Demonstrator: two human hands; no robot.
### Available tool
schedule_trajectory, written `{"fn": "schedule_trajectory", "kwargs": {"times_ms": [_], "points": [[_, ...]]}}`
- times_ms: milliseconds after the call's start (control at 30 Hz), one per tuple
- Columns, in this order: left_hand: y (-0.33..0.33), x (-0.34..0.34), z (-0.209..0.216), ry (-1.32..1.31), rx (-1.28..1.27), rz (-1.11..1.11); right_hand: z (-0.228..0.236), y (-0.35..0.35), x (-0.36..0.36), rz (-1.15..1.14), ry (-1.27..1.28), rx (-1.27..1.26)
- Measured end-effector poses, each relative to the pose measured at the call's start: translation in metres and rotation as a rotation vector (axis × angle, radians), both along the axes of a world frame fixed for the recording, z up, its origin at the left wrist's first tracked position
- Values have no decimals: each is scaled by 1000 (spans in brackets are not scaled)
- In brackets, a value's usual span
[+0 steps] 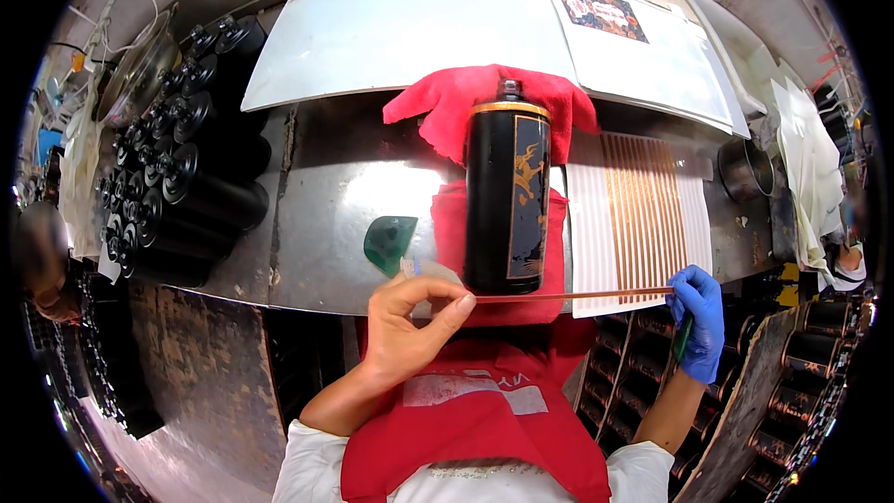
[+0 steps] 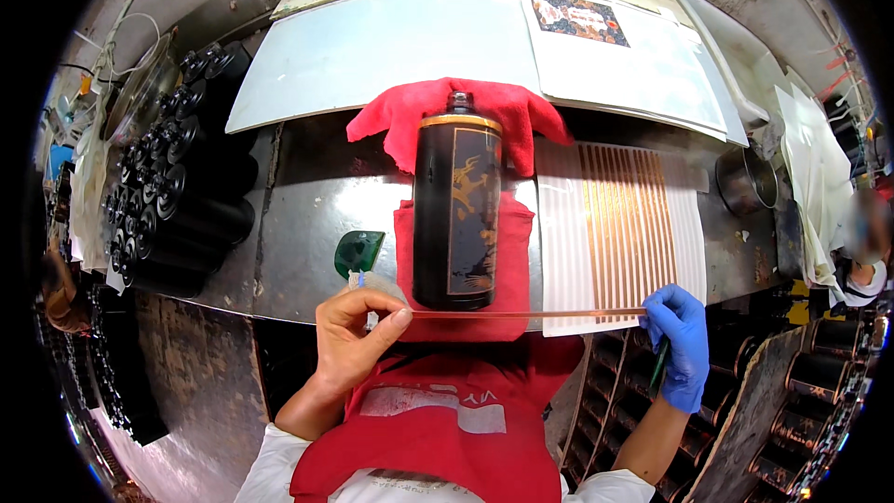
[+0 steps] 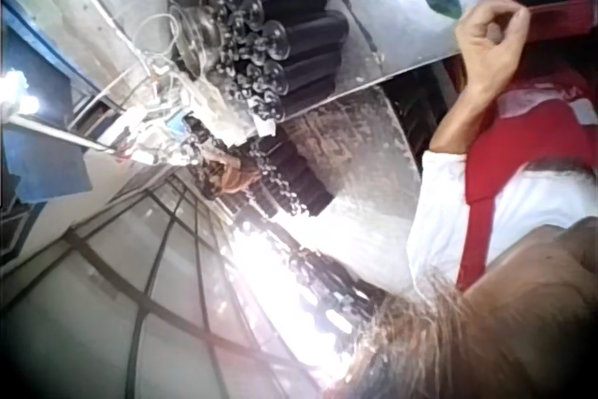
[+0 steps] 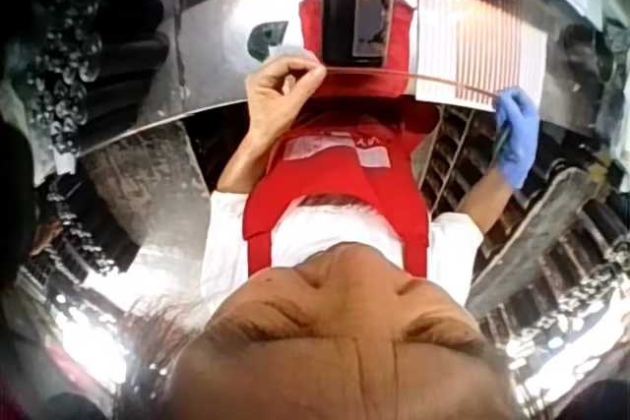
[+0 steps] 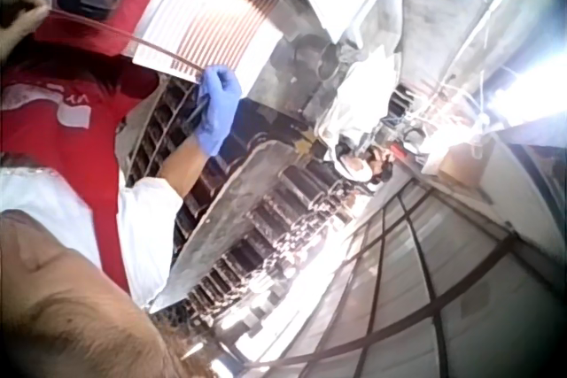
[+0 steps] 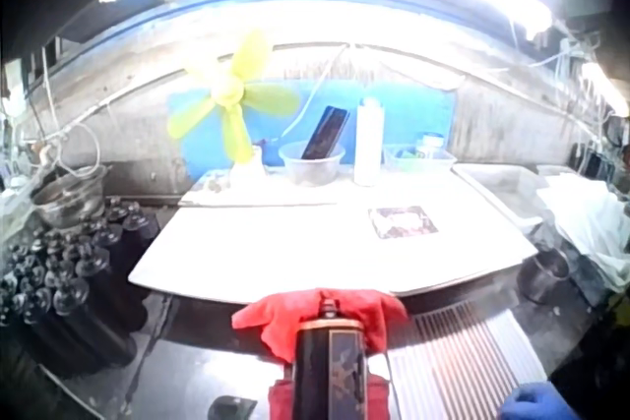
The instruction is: The person cleans a black cylindrical container with a green sponge, then applies a thin gold decorative strip around the top rim and another around the bottom rim. They smooth the strips with their fingers and the sponge, repeating the process on multiple containers.
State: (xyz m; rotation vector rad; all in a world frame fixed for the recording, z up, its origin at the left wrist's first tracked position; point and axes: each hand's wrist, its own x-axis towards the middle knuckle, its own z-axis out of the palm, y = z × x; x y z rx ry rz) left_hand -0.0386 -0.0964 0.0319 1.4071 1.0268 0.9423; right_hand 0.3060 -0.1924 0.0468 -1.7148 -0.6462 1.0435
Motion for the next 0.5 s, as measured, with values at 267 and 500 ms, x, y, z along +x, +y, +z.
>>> {"fn": "schedule_trajectory", "kwargs": {"times_ms": [267, 500], "points": [[-2, 21, -10, -36, 30, 105, -32, 8, 26, 49, 5, -60], [-3, 23, -14, -39, -16, 86, -36, 14, 29, 52, 14, -102]]}}
